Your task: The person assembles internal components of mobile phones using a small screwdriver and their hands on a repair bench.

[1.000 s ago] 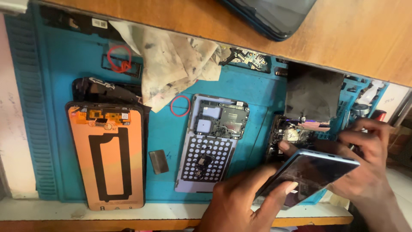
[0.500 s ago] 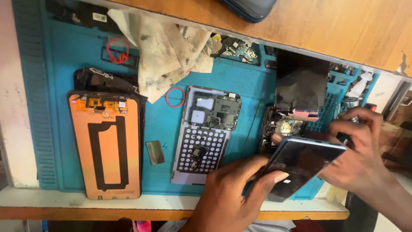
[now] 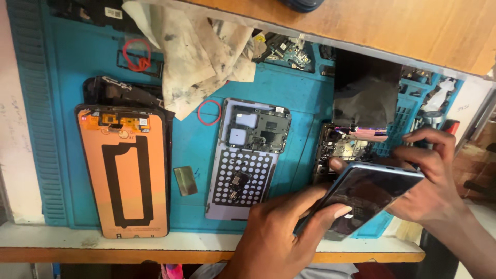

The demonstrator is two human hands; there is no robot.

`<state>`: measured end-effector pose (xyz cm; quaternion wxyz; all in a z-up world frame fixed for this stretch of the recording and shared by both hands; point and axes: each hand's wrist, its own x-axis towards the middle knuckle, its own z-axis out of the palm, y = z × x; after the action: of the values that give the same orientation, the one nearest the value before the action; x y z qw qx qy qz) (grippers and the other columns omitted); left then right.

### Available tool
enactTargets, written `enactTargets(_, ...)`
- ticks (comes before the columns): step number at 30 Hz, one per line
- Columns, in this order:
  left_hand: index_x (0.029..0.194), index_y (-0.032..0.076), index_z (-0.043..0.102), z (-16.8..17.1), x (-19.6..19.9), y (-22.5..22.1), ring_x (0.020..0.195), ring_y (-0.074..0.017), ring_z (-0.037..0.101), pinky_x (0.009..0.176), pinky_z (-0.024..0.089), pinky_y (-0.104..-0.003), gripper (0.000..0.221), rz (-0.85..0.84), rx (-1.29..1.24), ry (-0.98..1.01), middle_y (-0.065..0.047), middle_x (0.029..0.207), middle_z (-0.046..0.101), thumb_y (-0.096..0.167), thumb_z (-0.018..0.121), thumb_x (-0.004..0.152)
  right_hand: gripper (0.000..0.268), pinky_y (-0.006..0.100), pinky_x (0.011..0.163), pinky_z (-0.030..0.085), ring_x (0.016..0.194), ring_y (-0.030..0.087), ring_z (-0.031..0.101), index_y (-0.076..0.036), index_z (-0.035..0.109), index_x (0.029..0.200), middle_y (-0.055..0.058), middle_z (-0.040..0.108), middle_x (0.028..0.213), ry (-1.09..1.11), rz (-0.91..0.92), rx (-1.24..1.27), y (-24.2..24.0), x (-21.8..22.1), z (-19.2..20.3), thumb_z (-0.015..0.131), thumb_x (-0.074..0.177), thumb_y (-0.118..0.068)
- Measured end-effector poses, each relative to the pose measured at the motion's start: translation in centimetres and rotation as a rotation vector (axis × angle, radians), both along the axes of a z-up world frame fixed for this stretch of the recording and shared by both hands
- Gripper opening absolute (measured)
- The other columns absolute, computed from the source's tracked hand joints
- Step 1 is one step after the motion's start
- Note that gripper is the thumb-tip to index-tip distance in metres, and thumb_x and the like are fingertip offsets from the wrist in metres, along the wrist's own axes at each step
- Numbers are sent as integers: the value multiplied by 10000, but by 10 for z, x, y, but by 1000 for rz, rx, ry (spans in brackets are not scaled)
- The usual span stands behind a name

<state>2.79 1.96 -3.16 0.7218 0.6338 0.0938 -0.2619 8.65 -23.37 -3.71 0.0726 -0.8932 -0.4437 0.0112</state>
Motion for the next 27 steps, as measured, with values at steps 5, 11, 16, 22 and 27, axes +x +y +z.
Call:
enactTargets(5, 1132, 28, 689, -1, -2, 1, 754, -254, 783, 623, 579, -349, 202, 7, -22, -11, -167, 849, 741, 186, 710, 1009, 226, 469, 926, 412, 990, 213, 506, -300, 847, 963, -136, 719, 907, 75, -13, -17, 2, 1, 1, 874, 775, -422)
enactTargets(11, 1205, 19, 611, 2, 0, 3, 829, -344, 758, 658, 575, -406, 256, 39, -93, -125, -208, 913, 718, 159, 680, 1003, 308, 437, 911, 399, 980, 193, 499, -256, 838, 973, -62, 687, 810, 60, -61, -62, 5, -1, -2, 854, 770, -486)
enactTargets(16, 1280, 48, 586, -2, -2, 6, 885, -385, 748, 673, 551, -449, 288, -129, -100, -96, -213, 925, 710, 171, 691, 1041, 257, 396, 871, 394, 894, 170, 488, -324, 845, 1027, -80, 523, 705, -37, -8, -94, 12, 6, 0, 881, 783, -395)
enactTargets(22, 1264, 60, 583, -9, -3, 3, 915, -385, 751, 673, 548, -456, 255, -152, -145, -16, -209, 961, 712, 165, 684, 1054, 284, 410, 863, 413, 891, 187, 505, -335, 834, 1040, -56, 530, 783, -13, 23, -50, 9, 11, -5, 895, 776, -424)
enactTargets(27, 1318, 51, 575, -16, -5, 2, 923, -378, 758, 718, 581, -447, 305, -123, -212, -11, -219, 1009, 707, 155, 668, 1047, 282, 440, 849, 421, 887, 201, 519, -321, 827, 1035, -36, 543, 794, -15, 33, 4, 9, 12, -8, 913, 779, -405)
